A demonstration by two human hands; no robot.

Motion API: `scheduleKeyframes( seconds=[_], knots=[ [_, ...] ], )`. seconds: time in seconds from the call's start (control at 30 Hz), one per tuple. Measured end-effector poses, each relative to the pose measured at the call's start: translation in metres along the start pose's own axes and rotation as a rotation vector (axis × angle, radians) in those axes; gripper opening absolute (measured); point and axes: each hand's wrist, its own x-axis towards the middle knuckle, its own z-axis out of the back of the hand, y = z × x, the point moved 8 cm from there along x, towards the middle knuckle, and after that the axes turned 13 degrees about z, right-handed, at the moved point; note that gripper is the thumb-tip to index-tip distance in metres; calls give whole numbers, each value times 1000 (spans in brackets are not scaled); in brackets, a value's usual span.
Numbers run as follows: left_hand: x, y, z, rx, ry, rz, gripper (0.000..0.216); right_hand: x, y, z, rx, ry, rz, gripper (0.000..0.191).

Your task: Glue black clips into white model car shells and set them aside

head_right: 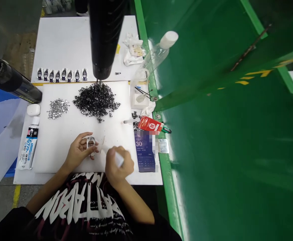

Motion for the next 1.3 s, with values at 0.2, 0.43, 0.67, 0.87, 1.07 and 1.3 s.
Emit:
scheduleKeyframes(
  seconds=[0.2,0.43,0.67,0.87,1.07,1.3],
  knots=[
    [-3,-6,-1,38,-34,-42,56,28,-44,-52,-31,366,-153,23],
    [-3,-7,-2,49,-36,-56,47,18,-53,-70,-68,641,-60,29],
    [-2,-7,-2,64,-23,-54,50,112,-41,11,-301,359,115,19],
    [-3,-8,-1,72,-27,-66,49,181,-114,11,-424,320,132,32],
    [-3,-8,-1,65,-28,-75,48,170,-156,-21,-373,467,146,30],
    [-2,-8,-1,57,-27,-72,49,173,-164,-14,-409,344,106,33]
  ],
)
